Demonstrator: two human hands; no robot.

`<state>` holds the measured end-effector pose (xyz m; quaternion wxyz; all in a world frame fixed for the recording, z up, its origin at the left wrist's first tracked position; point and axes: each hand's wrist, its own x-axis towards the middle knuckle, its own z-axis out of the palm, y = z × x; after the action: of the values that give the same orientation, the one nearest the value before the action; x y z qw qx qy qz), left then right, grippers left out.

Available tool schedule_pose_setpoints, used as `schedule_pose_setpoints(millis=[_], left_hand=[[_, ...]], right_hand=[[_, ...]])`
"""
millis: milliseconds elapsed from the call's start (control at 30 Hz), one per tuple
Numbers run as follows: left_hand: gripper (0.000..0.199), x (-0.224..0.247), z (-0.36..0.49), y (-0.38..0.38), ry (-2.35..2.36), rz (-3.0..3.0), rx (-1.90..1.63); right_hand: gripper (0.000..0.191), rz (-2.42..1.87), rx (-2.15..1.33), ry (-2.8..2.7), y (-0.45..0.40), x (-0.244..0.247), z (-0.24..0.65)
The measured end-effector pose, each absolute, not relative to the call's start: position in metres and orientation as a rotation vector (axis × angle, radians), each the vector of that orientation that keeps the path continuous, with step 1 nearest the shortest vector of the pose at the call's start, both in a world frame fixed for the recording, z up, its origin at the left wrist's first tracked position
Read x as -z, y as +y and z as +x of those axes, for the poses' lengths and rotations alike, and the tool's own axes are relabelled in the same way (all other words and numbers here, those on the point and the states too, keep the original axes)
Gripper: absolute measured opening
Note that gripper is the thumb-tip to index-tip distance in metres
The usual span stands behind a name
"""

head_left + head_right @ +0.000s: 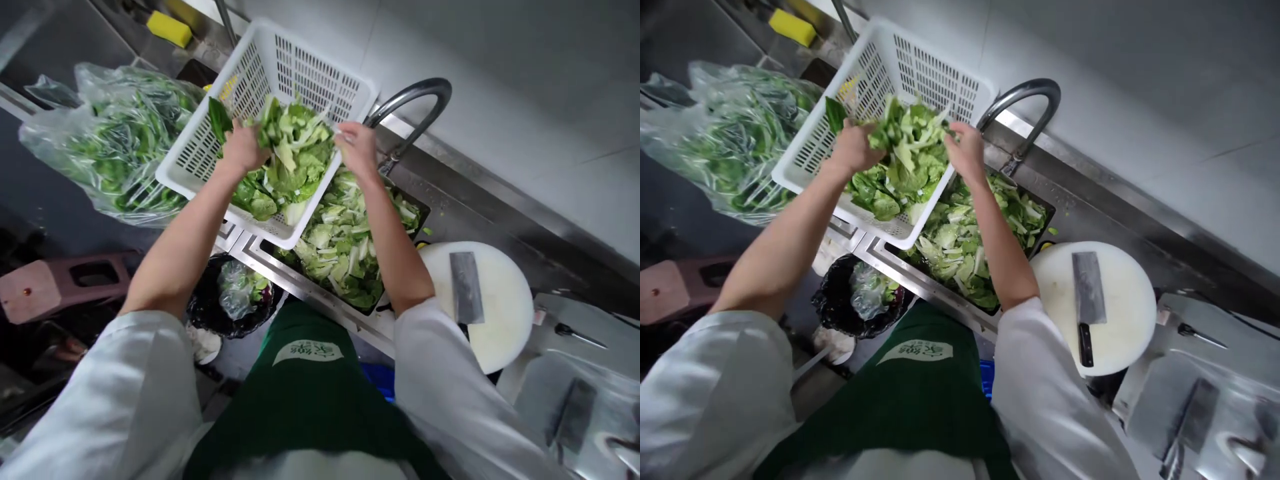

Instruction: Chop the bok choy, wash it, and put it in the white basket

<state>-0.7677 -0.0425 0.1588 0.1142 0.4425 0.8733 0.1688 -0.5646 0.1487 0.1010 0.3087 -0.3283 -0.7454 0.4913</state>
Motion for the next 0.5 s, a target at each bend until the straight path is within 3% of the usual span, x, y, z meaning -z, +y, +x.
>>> schedule_pose_setpoints(millis=[133, 167, 233, 300, 367, 433, 500], left_hand=[[0.026, -0.142, -0.673, -0.091, 2.406, 1.62, -1.03], [0.024, -0.13, -0.64, -0.103, 2.232, 1.703, -1.021], [0.028, -0.097, -0.577, -0.126, 1.873, 1.792, -0.755], [0.032, -0.054, -0.531, -0.142, 1.826, 1.654, -0.412], [0.063, -0.006, -0.508, -0.147, 1.919, 1.338, -0.175], [0.092, 0.038, -0.502, -0.142, 1.992, 1.053, -0.114], [0.093, 0.073, -0.504, -0.133, 1.988, 0.929, -0.214]], right_hand=[[0.033, -1.197, -1.273, -1.918, 0.103, -0.039, -0.423], [0.032, -1.356, -1.338, -1.952, 0.082, -0.021, -0.391], [0.044, -1.689, -1.456, -1.994, 0.034, 0.015, -0.343], [0.068, -1.93, -1.567, -1.978, -0.012, 0.049, -0.319], [0.082, -2.04, -1.647, -1.879, -0.046, 0.078, -0.316], [0.084, -2.043, -1.669, -1.769, -0.063, 0.103, -0.327], [0.075, -2.008, -1.631, -1.727, -0.065, 0.123, -0.343]])
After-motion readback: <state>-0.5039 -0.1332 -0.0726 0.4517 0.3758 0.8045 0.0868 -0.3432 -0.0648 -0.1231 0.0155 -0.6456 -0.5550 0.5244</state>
